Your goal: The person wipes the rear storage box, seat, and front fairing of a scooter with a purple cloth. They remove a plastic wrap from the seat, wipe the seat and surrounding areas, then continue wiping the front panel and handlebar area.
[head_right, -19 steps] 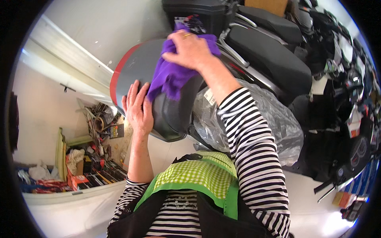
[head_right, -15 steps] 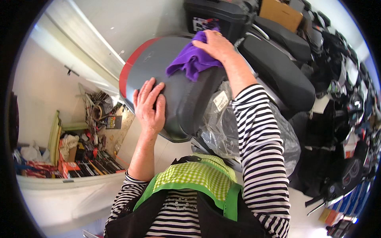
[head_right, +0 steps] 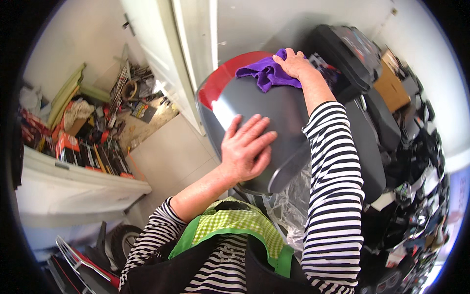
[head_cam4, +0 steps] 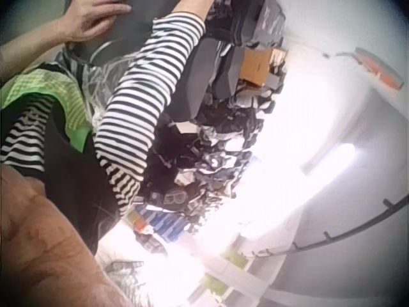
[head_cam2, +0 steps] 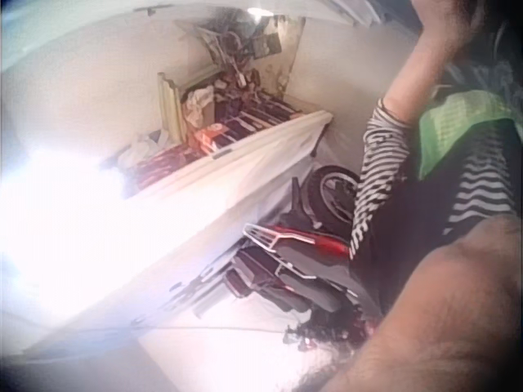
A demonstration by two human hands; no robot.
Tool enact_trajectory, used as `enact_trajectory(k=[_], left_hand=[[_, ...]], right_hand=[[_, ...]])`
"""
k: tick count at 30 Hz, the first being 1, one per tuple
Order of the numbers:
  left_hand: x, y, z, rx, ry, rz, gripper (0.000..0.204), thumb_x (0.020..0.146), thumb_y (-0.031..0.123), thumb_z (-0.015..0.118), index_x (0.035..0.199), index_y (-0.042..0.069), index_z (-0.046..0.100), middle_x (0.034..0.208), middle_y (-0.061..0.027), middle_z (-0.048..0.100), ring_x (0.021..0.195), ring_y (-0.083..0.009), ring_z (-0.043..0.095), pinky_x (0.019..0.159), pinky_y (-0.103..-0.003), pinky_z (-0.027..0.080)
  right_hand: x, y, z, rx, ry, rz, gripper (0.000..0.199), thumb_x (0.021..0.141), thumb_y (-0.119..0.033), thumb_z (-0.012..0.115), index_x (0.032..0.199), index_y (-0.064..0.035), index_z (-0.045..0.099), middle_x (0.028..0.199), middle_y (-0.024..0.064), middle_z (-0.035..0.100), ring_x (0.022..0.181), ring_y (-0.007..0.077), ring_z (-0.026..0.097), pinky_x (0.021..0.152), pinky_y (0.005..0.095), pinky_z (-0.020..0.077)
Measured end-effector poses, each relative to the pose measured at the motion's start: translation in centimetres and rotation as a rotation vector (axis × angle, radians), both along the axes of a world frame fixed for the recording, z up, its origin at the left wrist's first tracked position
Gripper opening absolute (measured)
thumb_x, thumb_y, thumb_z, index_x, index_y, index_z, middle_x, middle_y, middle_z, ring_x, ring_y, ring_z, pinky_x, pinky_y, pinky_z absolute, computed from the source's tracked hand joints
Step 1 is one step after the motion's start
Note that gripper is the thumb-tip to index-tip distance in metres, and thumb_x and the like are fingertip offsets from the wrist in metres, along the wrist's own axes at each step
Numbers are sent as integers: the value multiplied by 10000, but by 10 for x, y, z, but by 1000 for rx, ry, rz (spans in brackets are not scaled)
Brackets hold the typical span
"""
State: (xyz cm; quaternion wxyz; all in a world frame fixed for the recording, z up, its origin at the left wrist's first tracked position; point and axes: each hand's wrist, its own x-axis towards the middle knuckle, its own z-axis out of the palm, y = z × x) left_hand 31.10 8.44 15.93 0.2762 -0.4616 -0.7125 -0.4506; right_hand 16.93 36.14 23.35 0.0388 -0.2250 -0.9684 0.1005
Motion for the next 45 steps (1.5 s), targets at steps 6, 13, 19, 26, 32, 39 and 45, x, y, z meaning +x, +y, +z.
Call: enact_trajectory(k=[6,13,19,26,32,39,45], left_hand=[[-5,2,-4,90,-10,-52,285,755,183,682,1024,98,719,1184,-122,658,1225,-302,585,1111,-548,327],[-11,0,-13,127,12,-115,248,766,295,684,869,69,688,917,-88,642,970,-278,633,1099,-588,329],[-16,-3,-32,254,149,-226,223,808,201,664,965,43,667,1170,-118,625,1179,-310,556,1089,-540,361],[2,-73,-85,214,345,-301,289,913,119,581,1189,86,665,1309,-148,610,1229,-305,569,1025,-439,458],[33,-112,-75,326,280,-79,324,809,149,703,1126,209,696,1242,-108,635,1044,-255,606,842,-429,507],[42,-89,-63,304,153,-88,478,740,210,752,1211,230,670,1343,-149,563,1202,-329,550,956,-496,440],[40,-39,-19,213,145,-159,649,665,542,772,1241,291,607,1517,-164,368,1405,-468,286,1033,-679,287]], right_hand=[[-64,-104,4,241,-115,361,782,886,-700,456,1473,-186,424,1571,193,302,1418,430,326,1121,548,332],[-66,-215,8,458,-471,587,630,821,-558,530,1366,-242,552,1447,100,501,1336,342,457,1046,586,374],[-5,-234,-6,636,-231,910,513,754,-408,671,1203,-161,635,1434,103,491,1320,357,452,990,641,381],[89,-246,-10,684,-221,1213,409,706,-317,744,1074,-154,672,1426,75,487,1395,364,355,1092,693,244],[163,-229,-12,589,-170,1218,468,674,-305,765,1113,-176,670,1444,23,483,1421,326,325,1132,689,182],[217,-189,-6,489,43,1122,416,737,-330,700,1122,-178,661,1494,-2,442,1431,317,335,1133,662,212],[219,-150,-7,190,248,959,851,739,-343,770,1458,-74,404,1527,147,399,1416,356,366,1158,551,245]])
